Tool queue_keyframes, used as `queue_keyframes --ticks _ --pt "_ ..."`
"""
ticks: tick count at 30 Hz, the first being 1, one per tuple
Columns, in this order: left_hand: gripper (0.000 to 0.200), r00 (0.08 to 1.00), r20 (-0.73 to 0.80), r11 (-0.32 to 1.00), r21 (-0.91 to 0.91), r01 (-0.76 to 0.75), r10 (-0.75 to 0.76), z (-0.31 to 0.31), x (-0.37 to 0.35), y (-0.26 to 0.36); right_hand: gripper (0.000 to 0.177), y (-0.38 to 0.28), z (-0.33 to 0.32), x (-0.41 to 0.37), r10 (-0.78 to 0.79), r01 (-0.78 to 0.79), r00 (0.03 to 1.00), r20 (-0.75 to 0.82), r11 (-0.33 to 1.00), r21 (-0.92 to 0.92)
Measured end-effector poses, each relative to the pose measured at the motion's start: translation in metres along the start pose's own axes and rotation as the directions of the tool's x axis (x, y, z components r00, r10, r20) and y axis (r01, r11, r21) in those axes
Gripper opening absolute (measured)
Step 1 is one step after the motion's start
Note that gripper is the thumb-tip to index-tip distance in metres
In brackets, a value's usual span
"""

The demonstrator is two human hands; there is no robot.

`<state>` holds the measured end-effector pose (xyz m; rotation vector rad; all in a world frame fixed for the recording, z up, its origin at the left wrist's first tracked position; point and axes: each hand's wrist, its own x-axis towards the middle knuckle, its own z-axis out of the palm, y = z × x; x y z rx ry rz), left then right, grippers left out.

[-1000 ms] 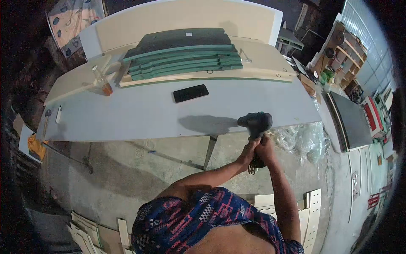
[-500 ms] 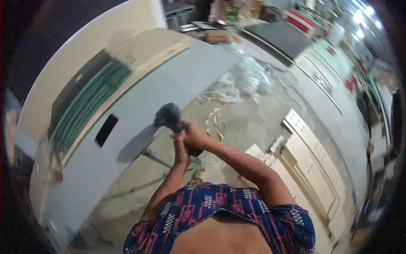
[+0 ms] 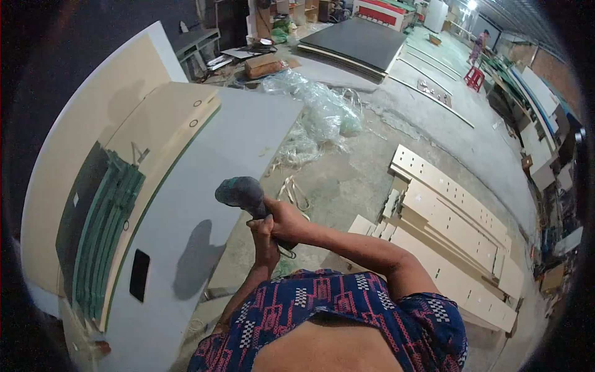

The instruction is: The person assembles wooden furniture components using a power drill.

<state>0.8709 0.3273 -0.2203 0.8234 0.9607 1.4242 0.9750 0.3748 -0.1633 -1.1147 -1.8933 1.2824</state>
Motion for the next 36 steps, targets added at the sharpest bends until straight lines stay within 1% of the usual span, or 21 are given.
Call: queue_keyframes --ticks 1,3,5,8,9,11,14,16,18,20,21,23,24,26,27,28,29,30,32,34,36 --pt "0.032 0.992 -0.094 0.995 0.066 -0.078 0.084 -0.002 0.014 -0.014 0.045 -0.003 -0.01 0.004 -0.008 0.008 1.0 -0.019 1.0 0.0" --pt "0.029 0.985 -0.032 0.975 0.154 -0.16 0.167 -0.001 0.028 -0.021 0.043 -0.002 -0.021 0.011 -0.027 0.028 0.998 -0.062 1.0 0.004" --pt "0.027 0.983 0.087 0.958 0.225 -0.177 0.161 -0.01 0.037 -0.032 0.043 0.005 -0.027 0.015 -0.05 0.051 0.993 -0.11 0.999 0.01" --pt "0.03 0.966 0.253 0.973 0.2 -0.115 0.063 -0.03 0.064 -0.05 0.043 0.007 -0.047 0.022 -0.119 0.12 0.979 -0.167 0.993 0.0" --pt "0.033 0.965 0.262 0.991 0.12 -0.058 0.025 -0.015 0.068 -0.04 0.044 0.012 -0.05 0.025 -0.115 0.119 0.979 -0.171 0.993 0.014" --pt "0.031 0.962 0.274 0.993 0.115 -0.027 -0.005 -0.001 0.078 -0.033 0.047 0.02 -0.058 0.03 -0.107 0.116 0.978 -0.178 0.992 0.042" --pt "0.039 0.975 0.219 0.966 0.256 -0.038 -0.02 0.021 0.095 -0.027 0.051 0.025 -0.078 0.035 -0.074 0.088 0.978 -0.197 0.994 0.062" --pt "0.041 0.994 0.096 0.971 0.234 0.036 -0.06 0.055 0.109 -0.02 0.053 0.04 -0.094 0.047 -0.104 0.112 0.969 -0.226 0.993 0.024" --pt "0.042 0.985 0.149 0.982 0.177 0.063 -0.09 0.068 0.134 -0.029 0.054 0.052 -0.116 0.06 -0.11 0.114 0.964 -0.241 0.994 0.002" --pt "0.033 0.98 0.198 0.955 0.291 -0.051 -0.008 0.074 0.162 -0.055 0.053 0.06 -0.146 0.074 -0.097 0.098 0.966 -0.241 0.995 -0.007" --pt "0.024 0.969 0.232 0.889 0.422 -0.179 0.085 0.066 0.18 -0.085 0.053 0.07 -0.16 0.081 -0.079 0.088 0.964 -0.256 0.996 0.022" --pt "0.015 0.858 0.425 0.633 0.588 -0.503 0.288 0.081 0.214 -0.1 0.053 0.094 -0.186 0.092 -0.043 0.069 0.958 -0.283 0.994 0.083" --pt "0.014 0.735 0.572 0.438 0.591 -0.677 0.365 0.097 0.228 -0.093 0.053 0.098 -0.205 0.096 -0.03 0.054 0.957 -0.289 0.996 0.075" --pt "0.012 0.717 0.616 0.461 0.558 -0.689 0.326 0.136 0.252 -0.088 0.052 0.106 -0.244 0.102 -0.002 0.017 0.954 -0.3 0.999 0.05" --pt "0.011 0.825 0.524 0.672 0.534 -0.513 0.213 0.159 0.259 -0.091 0.052 0.117 -0.258 0.105 -0.037 0.07 0.944 -0.328 0.994 0.089" --pt "0.009 0.865 0.482 0.797 0.466 -0.385 0.137 0.175 0.268 -0.098 0.051 0.132 -0.268 0.109 -0.071 0.123 0.931 -0.357 0.984 0.127" --pt "0.008 0.898 0.436 0.892 0.38 -0.244 0.06 0.191 0.278 -0.105 0.051 0.145 -0.279 0.113 -0.103 0.178 0.917 -0.386 0.971 0.163" --pt "0.007 0.902 0.429 0.941 0.282 -0.188 0.052 0.204 0.289 -0.112 0.049 0.148 -0.294 0.115 -0.077 0.152 0.915 -0.395 0.975 0.164" --pt "0.011 0.893 0.449 0.963 0.218 -0.158 0.044 0.232 0.306 -0.12 0.045 0.151 -0.322 0.114 -0.021 0.096 0.915 -0.404 0.982 0.166" --pt "0.017 0.867 0.496 0.932 0.292 -0.214 0.044 0.269 0.313 -0.105 0.042 0.159 -0.344 0.11 0.021 0.056 0.903 -0.428 0.984 0.167" --pt "0.019 0.813 0.576 0.929 0.25 -0.274 0.085 0.277 0.329 -0.137 0.038 0.179 -0.362 0.106 0.027 0.053 0.886 -0.462 0.986 0.159"
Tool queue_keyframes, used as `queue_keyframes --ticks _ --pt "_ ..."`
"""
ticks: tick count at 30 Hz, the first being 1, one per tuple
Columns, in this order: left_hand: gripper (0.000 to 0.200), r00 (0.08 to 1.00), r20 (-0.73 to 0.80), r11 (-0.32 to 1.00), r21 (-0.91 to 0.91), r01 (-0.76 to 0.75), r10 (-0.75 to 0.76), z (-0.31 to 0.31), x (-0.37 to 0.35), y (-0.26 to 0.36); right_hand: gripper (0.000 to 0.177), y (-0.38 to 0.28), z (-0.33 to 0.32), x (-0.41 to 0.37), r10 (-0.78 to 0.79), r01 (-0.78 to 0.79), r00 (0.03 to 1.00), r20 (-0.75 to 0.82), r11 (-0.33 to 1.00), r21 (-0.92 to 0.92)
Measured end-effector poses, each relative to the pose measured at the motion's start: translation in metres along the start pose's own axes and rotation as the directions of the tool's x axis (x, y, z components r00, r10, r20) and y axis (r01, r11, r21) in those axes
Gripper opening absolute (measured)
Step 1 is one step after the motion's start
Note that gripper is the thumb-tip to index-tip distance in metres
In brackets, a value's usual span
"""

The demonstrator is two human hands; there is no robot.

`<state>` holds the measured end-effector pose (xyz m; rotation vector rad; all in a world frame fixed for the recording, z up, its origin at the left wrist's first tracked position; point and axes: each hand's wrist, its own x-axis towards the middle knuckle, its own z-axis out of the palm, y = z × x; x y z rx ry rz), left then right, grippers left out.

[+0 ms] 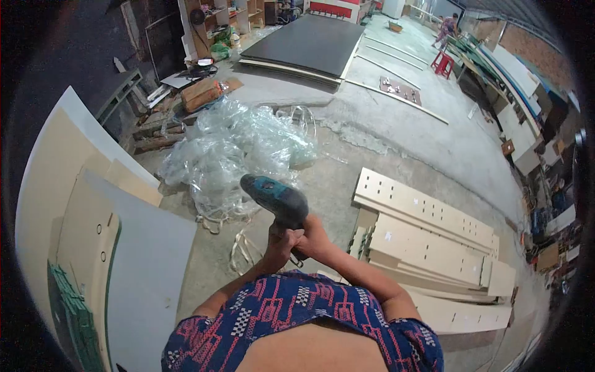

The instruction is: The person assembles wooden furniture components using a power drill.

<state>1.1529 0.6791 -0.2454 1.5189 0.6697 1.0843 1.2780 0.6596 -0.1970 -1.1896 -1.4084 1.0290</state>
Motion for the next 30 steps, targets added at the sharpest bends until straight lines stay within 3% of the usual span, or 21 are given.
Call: queue_keyframes --ticks 2,5,8,9,10,13,18,21,24,30 --pt "0.019 0.998 0.061 0.996 -0.093 0.008 -0.003 0.012 0.022 -0.016 0.034 0.034 -0.017 0.009 -0.041 0.042 0.997 -0.058 0.999 0.012" --pt "0.016 0.98 0.149 0.956 -0.24 0.168 -0.135 0.036 0.063 -0.033 0.031 0.045 -0.053 0.026 -0.112 0.108 0.982 -0.154 0.994 -0.036" --pt "0.02 0.944 0.205 0.919 -0.25 0.306 -0.259 0.06 0.106 -0.03 0.03 0.049 -0.086 0.045 -0.093 0.091 0.965 -0.245 0.996 -0.016" --pt "0.025 0.949 0.191 0.927 -0.235 0.292 -0.25 0.072 0.121 -0.029 0.03 0.075 -0.097 0.05 -0.019 0.017 0.968 -0.25 1.0 -0.008" --pt "0.025 0.937 0.18 0.874 -0.341 0.346 -0.301 0.085 0.134 -0.028 0.031 0.082 -0.111 0.057 -0.03 0.024 0.96 -0.279 0.999 -0.025" --pt "0.028 0.91 0.289 0.921 -0.167 0.353 -0.297 0.104 0.193 -0.082 0.032 0.099 -0.158 0.094 -0.049 0.028 0.944 -0.325 0.997 -0.07" --pt "0.022 0.911 0.347 0.898 -0.292 0.33 -0.222 0.134 0.286 -0.094 0.032 0.131 -0.233 0.162 0.046 -0.07 0.948 -0.316 0.995 -0.066" --pt "0.02 0.905 0.352 0.869 -0.338 0.361 -0.239 0.153 0.331 -0.103 0.033 0.133 -0.265 0.191 0.028 -0.05 0.935 -0.354 0.997 -0.054" --pt "0.024 0.889 0.406 0.929 -0.2 0.312 -0.211 0.164 0.367 -0.128 0.03 0.151 -0.293 0.214 0.071 -0.087 0.919 -0.388 0.996 -0.025" --pt "0.024 0.81 0.385 0.818 -0.198 0.54 -0.441 0.179 0.435 -0.144 0.025 0.186 -0.337 0.271 0.139 -0.151 0.917 -0.375 0.989 -0.004"
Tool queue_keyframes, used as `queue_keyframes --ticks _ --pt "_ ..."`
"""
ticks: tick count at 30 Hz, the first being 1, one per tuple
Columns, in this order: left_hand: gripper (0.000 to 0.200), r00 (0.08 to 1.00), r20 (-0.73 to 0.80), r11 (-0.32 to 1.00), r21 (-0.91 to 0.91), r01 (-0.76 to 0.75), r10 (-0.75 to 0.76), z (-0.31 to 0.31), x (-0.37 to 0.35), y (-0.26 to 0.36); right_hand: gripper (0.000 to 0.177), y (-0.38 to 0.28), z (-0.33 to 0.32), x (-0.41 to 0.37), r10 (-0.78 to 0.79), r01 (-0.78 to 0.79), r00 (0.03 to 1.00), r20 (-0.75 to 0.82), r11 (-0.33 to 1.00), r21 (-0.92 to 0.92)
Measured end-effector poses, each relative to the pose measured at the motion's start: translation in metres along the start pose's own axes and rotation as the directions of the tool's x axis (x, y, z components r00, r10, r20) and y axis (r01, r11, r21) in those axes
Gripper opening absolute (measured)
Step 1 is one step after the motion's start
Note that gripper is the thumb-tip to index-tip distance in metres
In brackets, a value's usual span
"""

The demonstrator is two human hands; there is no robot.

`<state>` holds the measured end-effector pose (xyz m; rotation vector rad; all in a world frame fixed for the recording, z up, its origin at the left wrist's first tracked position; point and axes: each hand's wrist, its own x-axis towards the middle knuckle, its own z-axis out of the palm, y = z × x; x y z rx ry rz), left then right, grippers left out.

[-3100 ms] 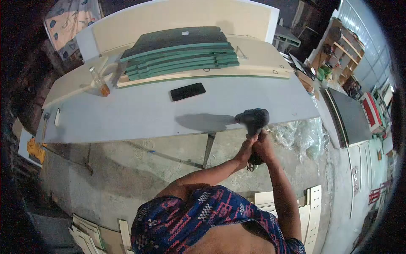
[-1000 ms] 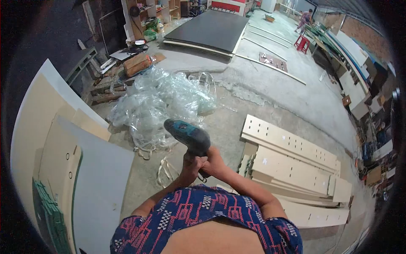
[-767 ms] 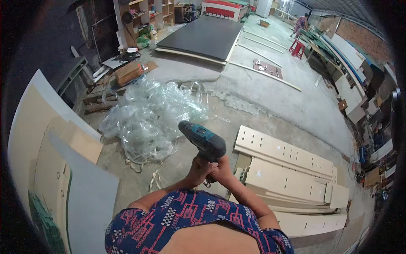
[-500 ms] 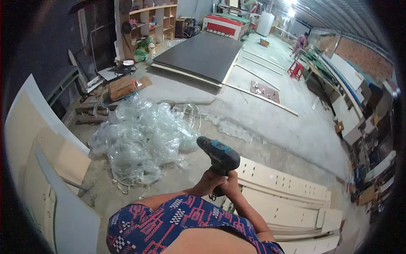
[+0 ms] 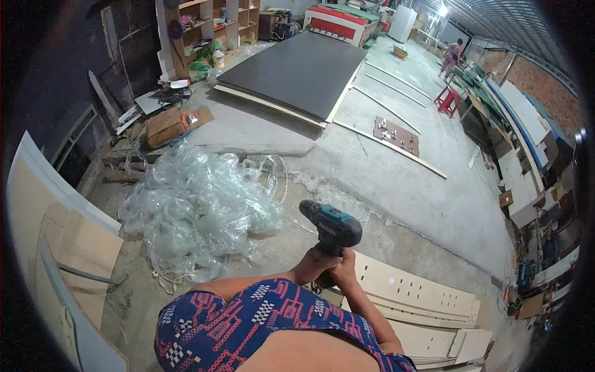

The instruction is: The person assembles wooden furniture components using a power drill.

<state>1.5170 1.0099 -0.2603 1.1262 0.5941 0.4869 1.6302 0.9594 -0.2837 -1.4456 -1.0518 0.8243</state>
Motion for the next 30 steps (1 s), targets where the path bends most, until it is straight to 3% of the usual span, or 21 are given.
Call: queue_keyframes --ticks 2,3,6,9,12,16,18,23,27,30 --pt "0.024 0.998 -0.032 0.995 -0.08 -0.064 0.061 -0.006 0.039 0.0 0.026 0.009 -0.014 0.039 -0.034 0.033 0.999 -0.009 0.999 -0.032" --pt "0.024 0.995 -0.047 0.989 -0.111 -0.097 0.092 -0.008 0.058 0.003 0.027 0.007 -0.018 0.063 -0.004 -0.001 0.999 0.049 0.996 0.087" --pt "0.023 0.979 -0.07 0.98 0.051 -0.191 0.194 -0.003 0.108 0.017 0.037 0.006 -0.044 0.11 -0.031 0.031 0.992 0.121 1.0 0.006" --pt "0.019 0.989 -0.113 0.995 0.053 -0.086 0.092 -0.002 0.152 0.034 0.037 0.009 -0.066 0.158 -0.024 0.017 0.98 0.198 0.999 0.039" --pt "0.018 0.961 -0.214 0.982 0.108 -0.153 0.173 -0.003 0.194 0.024 0.038 0.011 -0.08 0.195 -0.003 0.001 0.971 0.24 1.0 0.007" --pt "0.024 0.967 -0.247 0.997 -0.026 -0.078 0.069 -0.012 0.229 0.03 0.039 0.03 -0.084 0.235 0.003 -0.002 0.969 0.246 1.0 -0.005" --pt "0.027 0.967 -0.257 0.996 -0.082 -0.028 0.006 -0.015 0.245 0.039 0.04 0.033 -0.087 0.253 0.01 -0.009 0.972 0.235 1.0 -0.006" --pt "0.03 0.971 -0.238 0.996 -0.076 -0.038 0.019 -0.037 0.305 0.044 0.041 0.065 -0.095 0.316 0.02 -0.009 0.967 0.254 0.999 -0.044" --pt "0.032 0.974 -0.22 0.991 -0.106 -0.076 0.051 -0.062 0.365 0.052 0.041 0.055 -0.097 0.377 0.039 -0.031 0.974 0.223 0.999 -0.039" --pt "0.033 0.977 -0.214 0.997 -0.072 -0.022 0.006 -0.081 0.408 0.076 0.042 0.05 -0.098 0.426 0.02 -0.018 0.981 0.191 1.0 -0.014"
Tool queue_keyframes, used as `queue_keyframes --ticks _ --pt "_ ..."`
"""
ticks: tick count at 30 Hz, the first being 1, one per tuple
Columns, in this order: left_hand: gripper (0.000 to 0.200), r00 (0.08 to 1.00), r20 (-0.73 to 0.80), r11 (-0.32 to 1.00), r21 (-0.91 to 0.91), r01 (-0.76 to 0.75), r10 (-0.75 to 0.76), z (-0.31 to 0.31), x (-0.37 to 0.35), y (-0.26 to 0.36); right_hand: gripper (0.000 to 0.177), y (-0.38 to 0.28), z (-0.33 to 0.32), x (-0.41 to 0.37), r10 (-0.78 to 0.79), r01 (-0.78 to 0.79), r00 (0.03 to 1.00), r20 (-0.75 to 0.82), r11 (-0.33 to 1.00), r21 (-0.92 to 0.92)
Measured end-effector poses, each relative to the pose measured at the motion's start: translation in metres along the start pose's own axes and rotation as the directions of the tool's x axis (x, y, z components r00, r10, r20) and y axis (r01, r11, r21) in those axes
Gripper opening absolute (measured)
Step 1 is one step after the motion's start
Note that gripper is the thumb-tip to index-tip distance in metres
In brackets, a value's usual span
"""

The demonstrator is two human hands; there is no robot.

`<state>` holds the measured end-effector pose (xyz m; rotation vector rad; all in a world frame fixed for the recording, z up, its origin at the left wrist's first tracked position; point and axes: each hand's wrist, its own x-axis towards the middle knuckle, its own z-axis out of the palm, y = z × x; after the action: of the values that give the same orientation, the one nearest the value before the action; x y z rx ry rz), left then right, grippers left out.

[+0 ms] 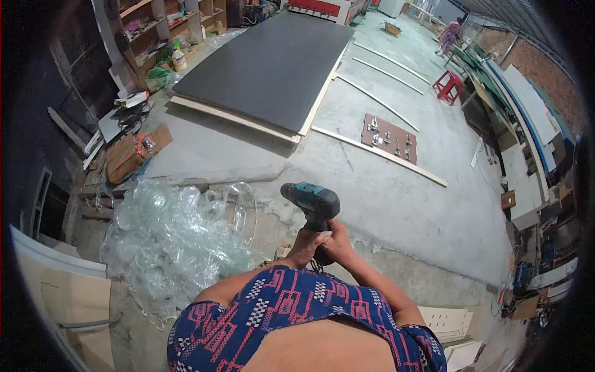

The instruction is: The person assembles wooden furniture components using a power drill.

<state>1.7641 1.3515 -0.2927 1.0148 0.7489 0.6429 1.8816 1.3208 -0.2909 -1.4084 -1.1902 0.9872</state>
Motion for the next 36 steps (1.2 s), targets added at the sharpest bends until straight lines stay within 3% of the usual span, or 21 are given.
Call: queue_keyframes --ticks 4,7,10,12,16,19,23,25,26,27,28,29,30,31,32,33,34,35,36 --pt "0.034 0.999 0.041 0.999 -0.04 -0.006 0.008 -0.002 0.056 0.031 0.041 0.001 -0.017 0.058 0.026 -0.029 0.999 -0.032 0.996 -0.089" --pt "0.038 0.998 0.054 0.998 -0.053 -0.039 0.042 -0.011 0.091 0.03 0.042 0.003 -0.022 0.09 0.049 -0.051 0.998 -0.04 0.997 -0.052" --pt "0.04 0.998 0.051 0.995 -0.096 0.04 -0.035 -0.014 0.108 0.035 0.044 0.008 -0.024 0.113 0.043 -0.043 0.999 -0.017 0.999 -0.033" --pt "0.041 0.998 0.051 0.991 -0.132 -0.03 0.037 -0.017 0.112 0.041 0.045 0.01 -0.024 0.125 0.056 -0.056 0.998 -0.006 0.998 -0.034" --pt "0.042 1.0 0.023 0.995 -0.103 0.005 -0.003 -0.023 0.132 0.051 0.045 0.008 -0.027 0.148 0.085 -0.083 0.996 0.026 0.995 -0.062" --pt "0.036 0.951 0.049 0.925 0.223 -0.308 0.305 -0.038 0.156 0.002 0.043 0.017 -0.035 0.173 0.094 -0.088 0.99 0.103 0.994 -0.059" --pt "0.034 0.983 -0.14 0.982 -0.13 -0.134 0.116 -0.035 0.196 0.006 0.04 0.015 -0.05 0.217 0.172 -0.16 0.961 0.217 0.984 -0.071" --pt "0.034 0.962 -0.128 0.969 -0.015 -0.247 0.243 -0.017 0.206 0.022 0.039 0.025 -0.068 0.228 0.207 -0.168 0.956 0.207 0.967 -0.191" --pt "0.035 0.978 -0.11 0.98 -0.075 -0.184 0.175 -0.008 0.214 0.028 0.039 0.03 -0.077 0.231 0.224 -0.171 0.954 0.2 0.953 -0.25" --pt "0.037 0.99 -0.092 0.984 -0.133 -0.119 0.107 0.002 0.219 0.033 0.036 0.025 -0.086 0.235 0.177 -0.157 0.967 0.182 0.981 -0.116" --pt "0.04 0.997 -0.061 0.991 -0.121 -0.05 0.042 0.015 0.239 0.032 0.035 0.009 -0.107 0.244 0.259 -0.25 0.951 0.171 0.965 -0.075" --pt "0.043 0.999 -0.03 0.994 -0.106 0.019 -0.022 0.029 0.259 0.031 0.034 0.042 -0.13 0.257 0.156 -0.147 0.975 0.158 0.987 -0.065" --pt "0.041 0.999 -0.011 0.997 -0.072 -0.037 0.037 0.039 0.271 0.03 0.035 0.022 -0.149 0.265 0.182 -0.165 0.977 0.111 0.975 -0.149" --pt "0.038 0.995 0.007 0.995 -0.04 -0.095 0.096 0.048 0.283 0.029 0.032 0.036 -0.163 0.266 0.176 -0.169 0.982 0.069 0.981 -0.098" --pt "0.036 0.988 0.026 0.988 -0.011 -0.154 0.154 0.058 0.296 0.028 0.032 0.041 -0.175 0.267 0.164 -0.159 0.978 0.127 0.986 -0.046" --pt "0.034 0.994 0.015 0.994 -0.032 -0.105 0.105 0.065 0.301 0.032 0.028 0.031 -0.179 0.268 0.255 -0.266 0.956 0.145 0.962 0.066" --pt "0.033 0.99 0.101 0.989 -0.115 -0.091 0.103 0.069 0.325 0.0 0.025 0.058 -0.197 0.27 0.174 -0.166 0.978 0.115 0.983 -0.077" --pt "0.035 0.993 0.085 0.992 -0.102 -0.074 0.083 0.075 0.33 0.008 0.03 0.027 -0.199 0.276 0.205 -0.225 0.971 0.126 0.96 0.17" --pt "0.036 0.996 0.069 0.994 -0.089 -0.056 0.063 0.082 0.336 0.019 0.032 0.028 -0.209 0.286 0.21 -0.232 0.965 0.154 0.963 0.14"
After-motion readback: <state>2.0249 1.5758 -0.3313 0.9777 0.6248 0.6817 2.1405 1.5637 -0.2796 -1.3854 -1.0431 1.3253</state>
